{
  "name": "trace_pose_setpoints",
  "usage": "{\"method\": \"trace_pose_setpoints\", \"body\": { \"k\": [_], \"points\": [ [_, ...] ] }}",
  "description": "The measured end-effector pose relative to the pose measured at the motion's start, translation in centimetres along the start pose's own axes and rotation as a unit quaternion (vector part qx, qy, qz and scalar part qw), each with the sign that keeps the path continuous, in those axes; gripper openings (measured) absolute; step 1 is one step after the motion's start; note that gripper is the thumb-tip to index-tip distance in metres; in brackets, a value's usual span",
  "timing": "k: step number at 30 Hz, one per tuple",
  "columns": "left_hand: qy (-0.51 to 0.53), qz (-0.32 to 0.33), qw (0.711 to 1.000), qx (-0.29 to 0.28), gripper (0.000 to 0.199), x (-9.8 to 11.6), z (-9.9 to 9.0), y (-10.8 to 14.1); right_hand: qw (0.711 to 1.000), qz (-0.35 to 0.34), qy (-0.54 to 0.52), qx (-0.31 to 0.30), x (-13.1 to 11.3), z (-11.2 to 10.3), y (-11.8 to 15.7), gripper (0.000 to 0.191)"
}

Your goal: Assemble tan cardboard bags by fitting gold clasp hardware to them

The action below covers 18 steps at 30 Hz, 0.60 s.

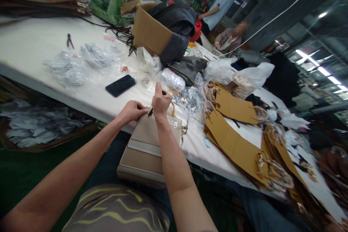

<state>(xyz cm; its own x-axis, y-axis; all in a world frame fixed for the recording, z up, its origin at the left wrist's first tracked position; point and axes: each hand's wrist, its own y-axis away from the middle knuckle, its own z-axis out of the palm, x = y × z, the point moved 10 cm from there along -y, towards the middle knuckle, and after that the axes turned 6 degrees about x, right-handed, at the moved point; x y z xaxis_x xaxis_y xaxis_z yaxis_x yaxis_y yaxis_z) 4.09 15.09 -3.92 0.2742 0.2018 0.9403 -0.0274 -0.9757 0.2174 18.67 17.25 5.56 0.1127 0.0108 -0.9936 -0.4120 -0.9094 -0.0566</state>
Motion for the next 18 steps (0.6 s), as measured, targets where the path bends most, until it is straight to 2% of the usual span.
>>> {"method": "trace_pose_setpoints", "body": {
  "k": [3, 6, 12, 15, 18],
  "points": [
    [0.000, 0.022, 1.000, -0.003, 0.019, 0.2, 0.2, -0.3, 0.988, -0.140, 0.022, 0.068, -2.0, -1.6, 3.3, 0.065],
    [-0.007, 0.039, 0.999, -0.001, 0.023, 0.6, 0.2, -0.3, 0.975, -0.208, 0.048, 0.059, -3.1, -1.9, 5.1, 0.069],
    [-0.020, 0.014, 1.000, 0.007, 0.016, 0.2, 0.2, -0.1, 0.985, -0.142, -0.059, 0.074, -3.1, -3.7, 3.3, 0.065],
    [-0.020, 0.019, 1.000, 0.003, 0.018, 0.3, 0.4, -0.1, 0.987, -0.136, -0.065, 0.058, -3.1, -3.0, 3.3, 0.065],
    [0.006, 0.028, 1.000, -0.004, 0.020, 0.3, 0.5, 0.0, 0.991, -0.128, -0.012, 0.036, -2.7, -1.7, 3.9, 0.067]
  ]
}}
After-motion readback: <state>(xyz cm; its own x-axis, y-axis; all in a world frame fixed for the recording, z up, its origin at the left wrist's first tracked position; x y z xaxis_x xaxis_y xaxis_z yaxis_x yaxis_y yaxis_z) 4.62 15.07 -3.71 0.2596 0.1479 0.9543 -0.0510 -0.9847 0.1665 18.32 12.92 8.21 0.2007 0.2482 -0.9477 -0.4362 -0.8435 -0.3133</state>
